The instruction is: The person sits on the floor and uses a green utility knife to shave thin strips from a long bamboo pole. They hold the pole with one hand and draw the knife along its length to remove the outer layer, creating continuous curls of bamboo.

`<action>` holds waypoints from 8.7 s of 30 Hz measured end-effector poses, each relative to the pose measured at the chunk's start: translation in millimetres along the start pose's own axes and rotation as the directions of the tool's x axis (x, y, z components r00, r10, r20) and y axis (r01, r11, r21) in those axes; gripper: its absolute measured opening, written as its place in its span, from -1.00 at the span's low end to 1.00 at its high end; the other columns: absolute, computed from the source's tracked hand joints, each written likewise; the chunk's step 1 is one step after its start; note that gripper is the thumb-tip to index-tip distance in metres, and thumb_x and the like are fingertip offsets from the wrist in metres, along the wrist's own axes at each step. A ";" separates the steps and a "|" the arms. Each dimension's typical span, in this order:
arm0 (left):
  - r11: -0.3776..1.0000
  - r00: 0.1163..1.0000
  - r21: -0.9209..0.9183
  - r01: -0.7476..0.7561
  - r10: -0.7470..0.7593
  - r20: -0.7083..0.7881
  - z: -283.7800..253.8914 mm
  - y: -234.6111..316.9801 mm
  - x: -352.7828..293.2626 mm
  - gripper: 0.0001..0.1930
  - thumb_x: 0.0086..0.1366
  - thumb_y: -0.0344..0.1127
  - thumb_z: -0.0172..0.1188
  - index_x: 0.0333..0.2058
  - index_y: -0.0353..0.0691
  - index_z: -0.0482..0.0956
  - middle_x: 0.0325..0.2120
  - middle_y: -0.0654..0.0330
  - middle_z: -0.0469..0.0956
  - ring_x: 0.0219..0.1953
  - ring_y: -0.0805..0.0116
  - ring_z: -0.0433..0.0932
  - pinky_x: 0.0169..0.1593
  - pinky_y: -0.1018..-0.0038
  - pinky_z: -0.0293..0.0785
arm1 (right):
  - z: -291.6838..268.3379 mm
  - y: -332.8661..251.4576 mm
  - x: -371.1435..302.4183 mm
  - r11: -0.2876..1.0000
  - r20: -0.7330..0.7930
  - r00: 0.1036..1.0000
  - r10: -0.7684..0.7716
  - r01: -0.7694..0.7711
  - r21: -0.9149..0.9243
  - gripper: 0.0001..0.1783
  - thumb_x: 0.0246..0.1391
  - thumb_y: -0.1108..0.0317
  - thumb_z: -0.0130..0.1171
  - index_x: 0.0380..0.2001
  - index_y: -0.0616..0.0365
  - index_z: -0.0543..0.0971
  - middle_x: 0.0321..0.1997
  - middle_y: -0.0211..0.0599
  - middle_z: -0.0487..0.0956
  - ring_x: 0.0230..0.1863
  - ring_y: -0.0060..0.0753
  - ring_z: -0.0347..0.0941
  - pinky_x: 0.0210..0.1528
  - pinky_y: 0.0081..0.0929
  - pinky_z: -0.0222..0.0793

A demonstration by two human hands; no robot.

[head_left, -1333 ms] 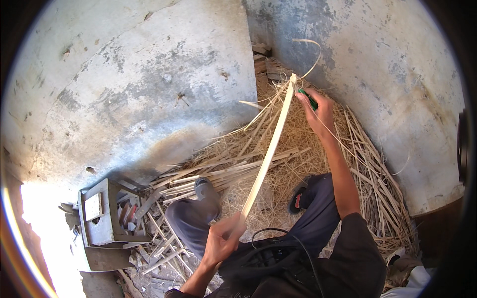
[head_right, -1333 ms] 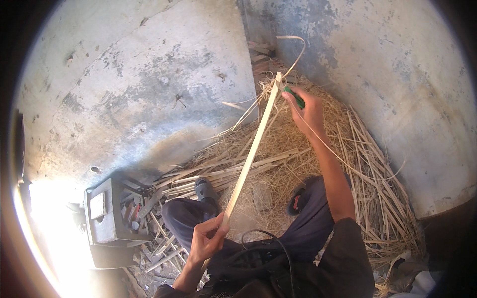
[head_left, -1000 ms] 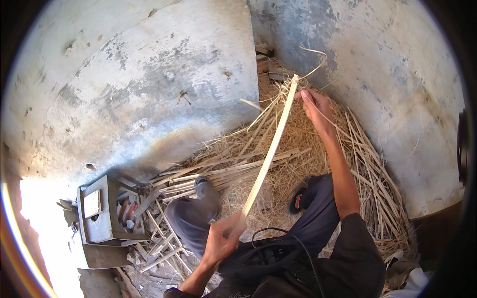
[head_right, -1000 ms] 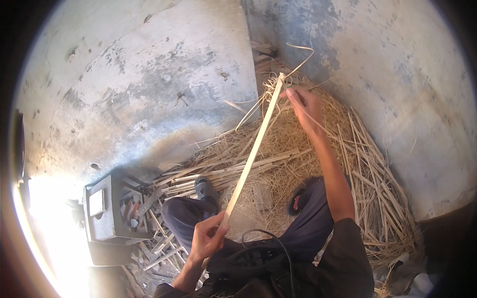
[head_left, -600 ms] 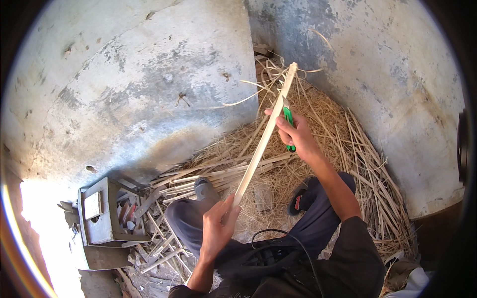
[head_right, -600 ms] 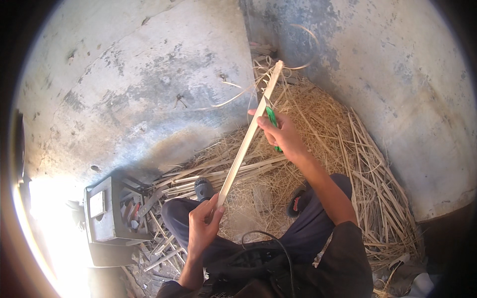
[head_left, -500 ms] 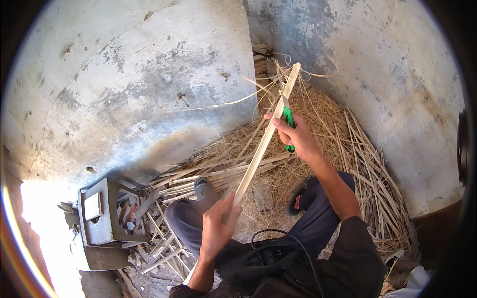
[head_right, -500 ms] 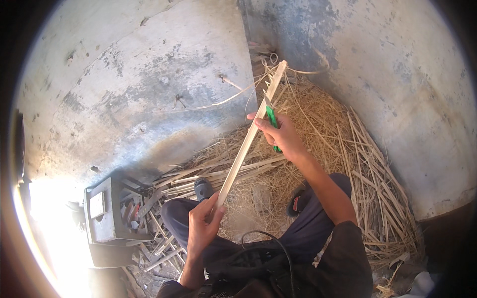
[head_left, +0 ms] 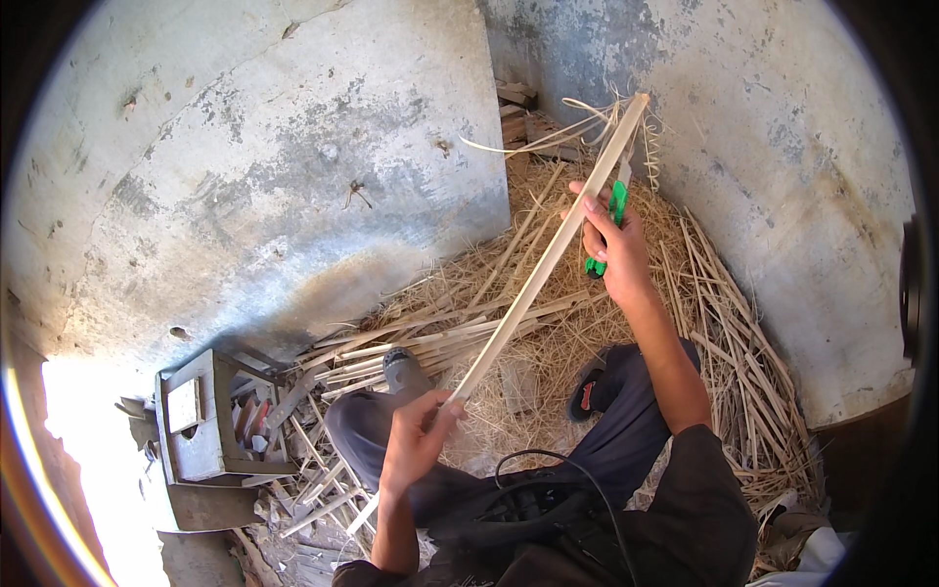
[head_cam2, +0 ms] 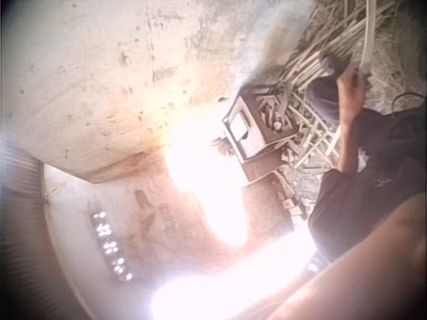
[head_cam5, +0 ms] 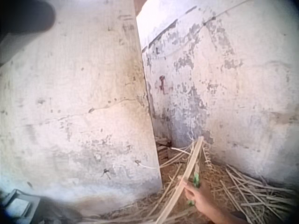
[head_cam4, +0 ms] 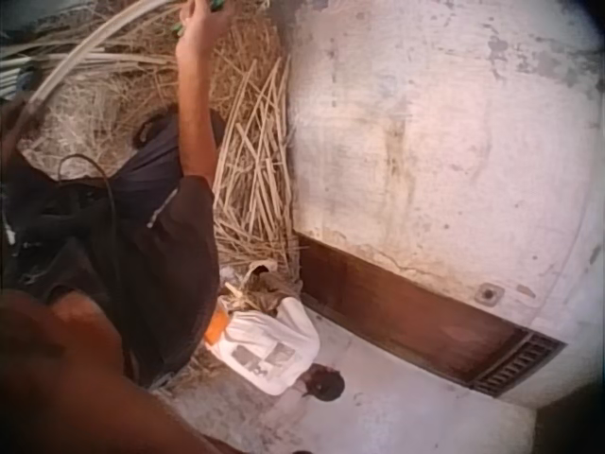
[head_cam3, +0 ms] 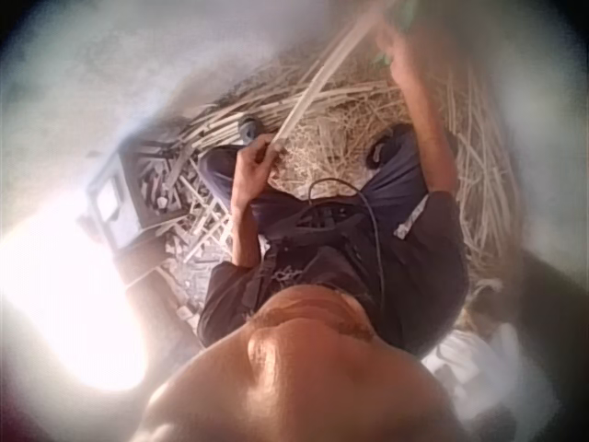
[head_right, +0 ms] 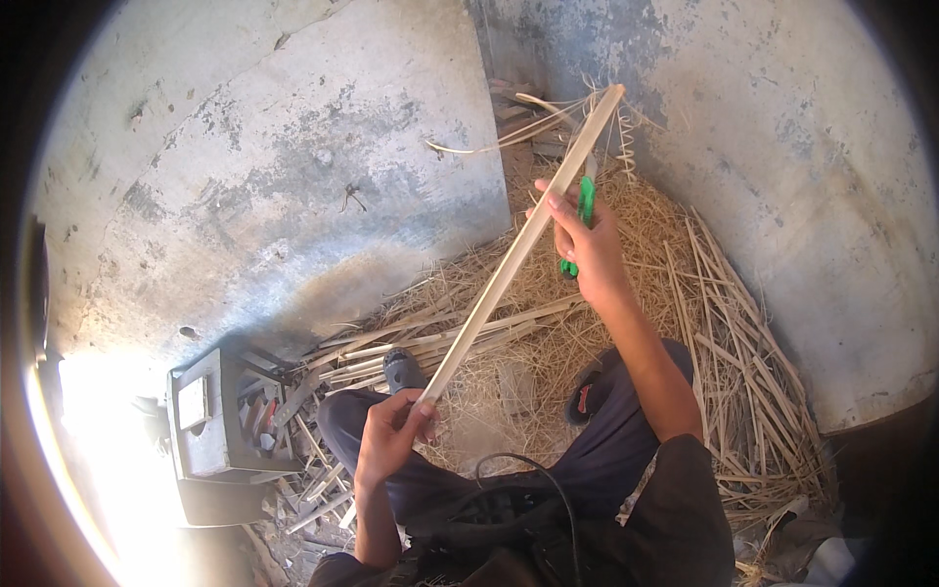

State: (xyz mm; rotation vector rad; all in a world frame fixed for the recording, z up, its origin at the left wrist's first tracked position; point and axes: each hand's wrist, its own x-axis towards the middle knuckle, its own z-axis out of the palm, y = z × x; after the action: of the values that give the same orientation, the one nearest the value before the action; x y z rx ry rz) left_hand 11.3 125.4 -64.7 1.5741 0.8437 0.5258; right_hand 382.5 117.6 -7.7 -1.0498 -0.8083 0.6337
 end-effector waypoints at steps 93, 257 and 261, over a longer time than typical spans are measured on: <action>0.965 0.960 -0.198 -0.172 0.118 -0.254 22.3 59.4 10.7 -0.78 0.58 -0.30 0.19 -0.19 -0.30 0.40 -0.50 0.28 0.55 -0.44 0.64 0.47 -0.34 0.66 0.37 | 59.9 16.4 -73.6 0.235 0.648 0.599 -0.471 0.793 -0.562 -0.63 0.20 -0.01 0.42 -0.16 0.05 0.75 -0.50 -0.46 0.58 -0.62 -0.53 0.50 -0.58 -0.50 0.40; 0.994 0.996 0.074 -0.078 0.075 0.043 13.5 8.5 2.2 -0.66 0.50 -0.28 0.28 0.12 -0.36 0.53 -0.33 0.09 0.66 -0.26 0.38 0.70 -0.14 0.39 0.63 | 30.4 22.3 -20.7 0.984 0.257 0.957 0.138 -0.102 -0.149 -0.64 0.39 0.05 0.31 -0.08 0.15 0.77 -0.69 -0.75 0.29 -0.71 -0.83 0.05 -0.68 -0.61 -0.14; 0.975 0.977 0.183 -0.125 0.089 0.195 -18.0 4.8 -7.4 -0.61 0.48 -0.25 0.33 0.14 -0.36 0.53 -0.32 0.08 0.67 -0.13 0.33 0.71 -0.03 0.36 0.62 | 11.6 18.9 -9.5 0.993 0.141 0.990 0.029 -0.013 -0.114 -0.66 0.38 0.06 0.32 -0.08 0.09 0.78 -0.71 -0.73 0.31 -0.72 -0.82 0.04 -0.69 -0.62 -0.14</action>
State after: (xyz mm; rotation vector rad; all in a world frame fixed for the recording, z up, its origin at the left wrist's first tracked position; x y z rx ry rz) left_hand -5.7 131.3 -55.8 1.8259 0.6863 0.3745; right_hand 366.1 123.0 -24.6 -1.1257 -0.9679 0.6936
